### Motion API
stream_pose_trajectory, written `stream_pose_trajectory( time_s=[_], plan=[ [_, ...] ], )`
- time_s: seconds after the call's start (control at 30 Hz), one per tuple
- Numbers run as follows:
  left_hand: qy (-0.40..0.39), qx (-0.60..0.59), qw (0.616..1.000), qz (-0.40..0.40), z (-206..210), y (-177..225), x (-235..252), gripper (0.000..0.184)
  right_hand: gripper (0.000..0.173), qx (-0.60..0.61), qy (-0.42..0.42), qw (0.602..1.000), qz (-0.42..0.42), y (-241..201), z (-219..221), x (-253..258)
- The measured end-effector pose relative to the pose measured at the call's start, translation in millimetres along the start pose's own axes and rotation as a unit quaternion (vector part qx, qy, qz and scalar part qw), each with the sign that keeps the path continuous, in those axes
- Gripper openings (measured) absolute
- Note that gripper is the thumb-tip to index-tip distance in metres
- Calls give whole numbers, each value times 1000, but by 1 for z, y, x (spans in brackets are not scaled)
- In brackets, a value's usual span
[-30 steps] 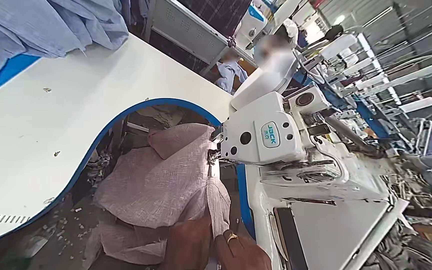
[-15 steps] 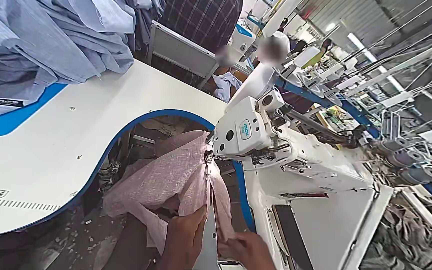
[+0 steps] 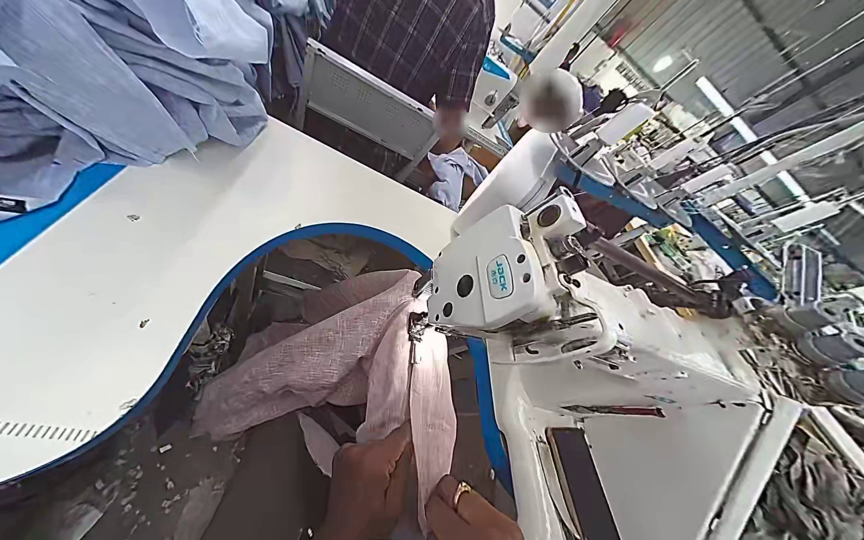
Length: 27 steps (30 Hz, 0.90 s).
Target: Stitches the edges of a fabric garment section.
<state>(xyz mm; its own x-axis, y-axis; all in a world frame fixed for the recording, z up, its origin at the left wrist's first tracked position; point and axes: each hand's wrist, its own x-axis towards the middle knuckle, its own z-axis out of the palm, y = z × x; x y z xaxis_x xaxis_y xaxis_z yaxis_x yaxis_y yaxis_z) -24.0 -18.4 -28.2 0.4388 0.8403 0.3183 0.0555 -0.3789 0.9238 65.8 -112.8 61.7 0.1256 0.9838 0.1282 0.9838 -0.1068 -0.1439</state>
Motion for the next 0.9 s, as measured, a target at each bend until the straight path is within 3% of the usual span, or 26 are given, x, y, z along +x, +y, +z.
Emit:
stream_pose_trajectory(
  time_s=[0.43,0.57,0.7,0.9],
  plan=[
    [-131,19,991,-10,-16,7,6,35,20,9,45,999,24,-1,5,-7],
    [-187,-51,978,-71,-26,4,21,40,20,71,54,994,66,1,22,-9],
    [-179,-49,978,-93,-25,5,20,40,20,65,70,994,58,-7,17,-10],
    [-160,-1,985,-64,-23,9,18,36,18,43,41,996,67,-10,5,-5]
  ],
)
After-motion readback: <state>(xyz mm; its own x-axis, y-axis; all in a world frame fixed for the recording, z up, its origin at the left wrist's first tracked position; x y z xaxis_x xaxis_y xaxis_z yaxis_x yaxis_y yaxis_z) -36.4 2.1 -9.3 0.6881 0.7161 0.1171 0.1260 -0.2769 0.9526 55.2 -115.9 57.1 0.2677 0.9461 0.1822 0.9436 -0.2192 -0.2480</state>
